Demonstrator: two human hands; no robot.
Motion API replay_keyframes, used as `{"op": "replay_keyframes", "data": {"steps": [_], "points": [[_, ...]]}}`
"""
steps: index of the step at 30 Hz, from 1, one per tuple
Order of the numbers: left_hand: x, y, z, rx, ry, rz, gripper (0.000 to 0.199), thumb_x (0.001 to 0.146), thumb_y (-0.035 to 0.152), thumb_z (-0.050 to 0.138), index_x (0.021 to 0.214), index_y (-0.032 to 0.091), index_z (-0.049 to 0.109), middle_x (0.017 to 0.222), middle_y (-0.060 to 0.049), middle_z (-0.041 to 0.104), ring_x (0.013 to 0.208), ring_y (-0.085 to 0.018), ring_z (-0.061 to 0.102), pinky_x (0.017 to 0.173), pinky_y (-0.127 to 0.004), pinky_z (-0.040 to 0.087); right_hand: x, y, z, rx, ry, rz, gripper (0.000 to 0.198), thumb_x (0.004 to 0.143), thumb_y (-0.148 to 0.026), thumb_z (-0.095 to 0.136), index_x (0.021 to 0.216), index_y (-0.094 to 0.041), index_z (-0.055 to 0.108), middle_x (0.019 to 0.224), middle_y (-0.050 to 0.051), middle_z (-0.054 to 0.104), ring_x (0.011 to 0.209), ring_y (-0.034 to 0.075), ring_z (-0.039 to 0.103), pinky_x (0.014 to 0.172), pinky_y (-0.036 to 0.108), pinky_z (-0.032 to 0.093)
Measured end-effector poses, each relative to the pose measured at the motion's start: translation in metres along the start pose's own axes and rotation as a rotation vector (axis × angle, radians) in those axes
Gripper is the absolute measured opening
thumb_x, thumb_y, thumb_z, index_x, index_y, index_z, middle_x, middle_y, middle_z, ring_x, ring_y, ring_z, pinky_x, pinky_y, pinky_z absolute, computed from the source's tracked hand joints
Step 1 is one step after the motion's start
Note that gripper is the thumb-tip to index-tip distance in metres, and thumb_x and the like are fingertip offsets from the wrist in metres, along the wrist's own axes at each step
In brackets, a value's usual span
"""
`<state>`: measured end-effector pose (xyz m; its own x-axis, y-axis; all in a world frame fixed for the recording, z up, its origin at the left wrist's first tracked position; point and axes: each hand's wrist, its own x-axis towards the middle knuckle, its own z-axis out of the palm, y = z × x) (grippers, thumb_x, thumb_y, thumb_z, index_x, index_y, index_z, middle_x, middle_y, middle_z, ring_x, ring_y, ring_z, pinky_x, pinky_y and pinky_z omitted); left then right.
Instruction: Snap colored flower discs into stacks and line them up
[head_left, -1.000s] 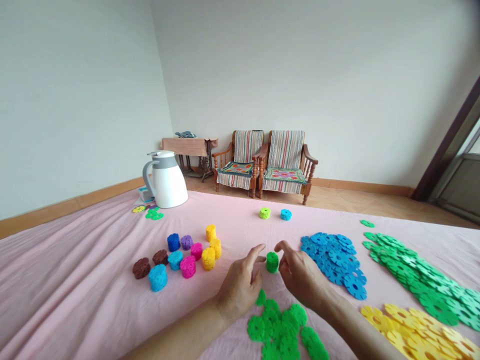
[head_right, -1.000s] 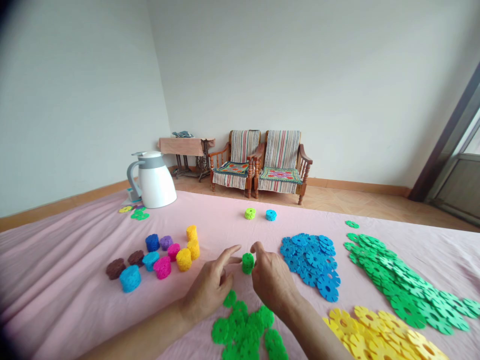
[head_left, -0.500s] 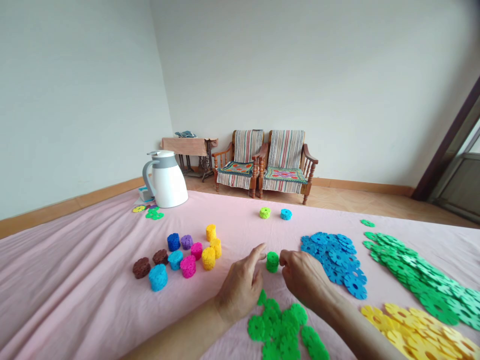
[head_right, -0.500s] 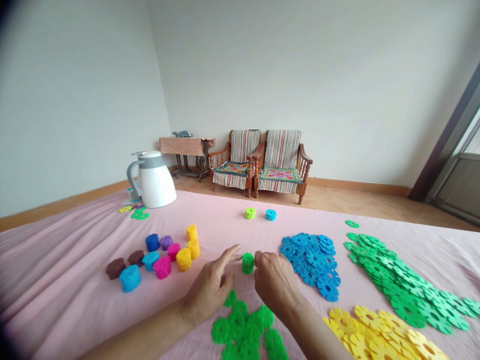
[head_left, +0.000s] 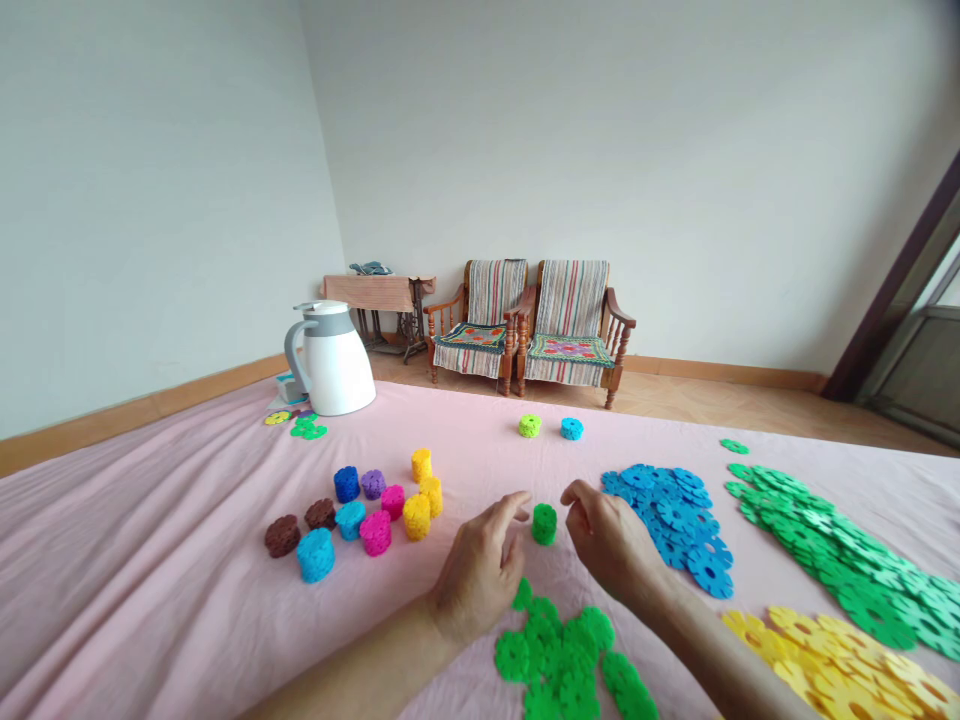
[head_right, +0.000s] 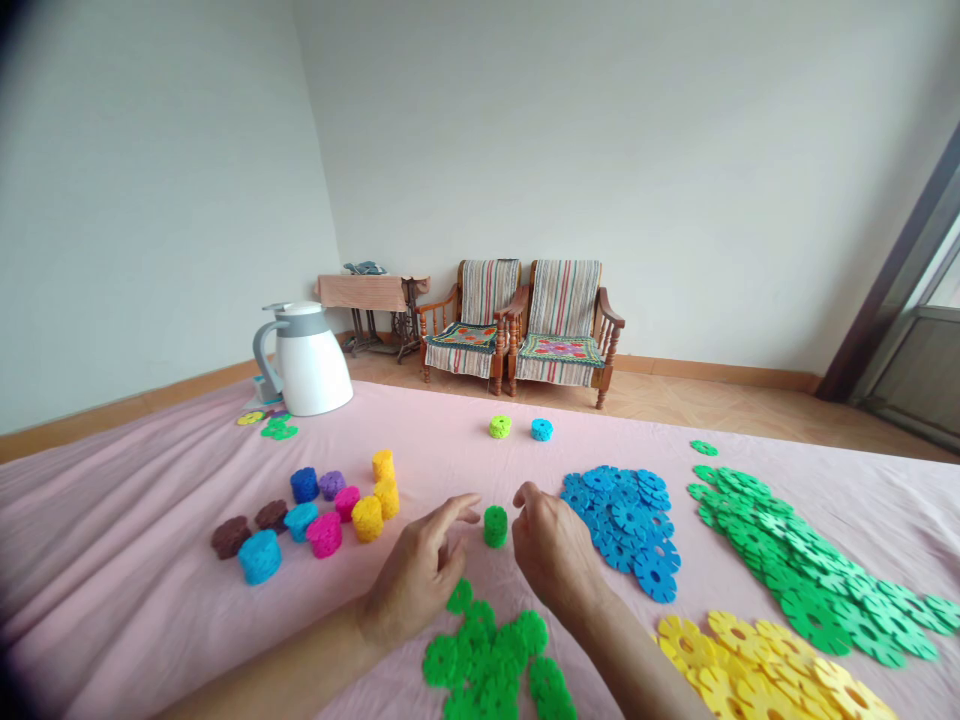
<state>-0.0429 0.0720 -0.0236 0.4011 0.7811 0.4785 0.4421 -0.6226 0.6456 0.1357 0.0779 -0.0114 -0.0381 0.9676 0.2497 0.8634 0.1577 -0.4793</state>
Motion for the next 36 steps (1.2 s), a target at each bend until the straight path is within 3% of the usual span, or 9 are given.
{"op": "replay_keyframes", "data": {"steps": [5,8,16,25,36], "points": [[0.0,0.006,0.0,0.097,-0.142,0.06,0.03,0.075,0.006,0.045,0.094,0.018,0.065,0.074,-0.002,0.063,0.064,-0.013,0.056,0.059,-0.021,0.042,0.004,0.008,-0.002,0.629,-0.055,-0.039,0.033,0.086,-0.031,0.03,0.112,-0.018,0.047,0.101,0.009,0.066,0.092,0.018,0.06,0.078,0.031,0.044],[-0.001,0.004,0.001,0.133,-0.19,0.066,0.029,0.074,0.006,0.045,0.089,0.018,0.067,0.066,0.0,0.062,0.059,-0.012,0.054,0.056,-0.02,0.038,0.001,0.009,-0.003,0.792,-0.13,0.009,0.041,0.088,-0.043,0.028,0.119,-0.02,0.044,0.108,0.01,0.064,0.101,0.019,0.057,0.085,0.037,0.042],[-0.001,0.002,0.002,0.181,-0.211,0.058,0.029,0.072,0.006,0.044,0.085,0.02,0.067,0.066,0.001,0.063,0.062,-0.013,0.056,0.059,-0.021,0.037,-0.003,0.001,-0.001,0.778,-0.145,0.028,0.051,0.086,-0.056,0.028,0.114,-0.02,0.05,0.103,0.01,0.066,0.101,0.021,0.057,0.094,0.038,0.037],[0.002,0.004,0.001,0.168,-0.225,0.013,0.03,0.072,0.005,0.043,0.086,0.018,0.067,0.074,-0.001,0.065,0.07,-0.014,0.057,0.063,-0.021,0.038,-0.004,-0.006,-0.006,0.778,-0.155,0.037,0.055,0.083,-0.06,0.033,0.113,-0.017,0.051,0.101,0.01,0.065,0.097,0.021,0.059,0.09,0.035,0.042],[0.003,0.003,0.002,0.154,-0.215,0.012,0.033,0.072,0.004,0.043,0.089,0.02,0.065,0.071,0.001,0.063,0.064,-0.013,0.054,0.058,-0.021,0.035,-0.007,-0.009,-0.009,0.767,-0.106,0.02,0.056,0.077,-0.063,0.042,0.109,-0.019,0.056,0.096,0.008,0.067,0.093,0.022,0.059,0.084,0.035,0.045]]}}
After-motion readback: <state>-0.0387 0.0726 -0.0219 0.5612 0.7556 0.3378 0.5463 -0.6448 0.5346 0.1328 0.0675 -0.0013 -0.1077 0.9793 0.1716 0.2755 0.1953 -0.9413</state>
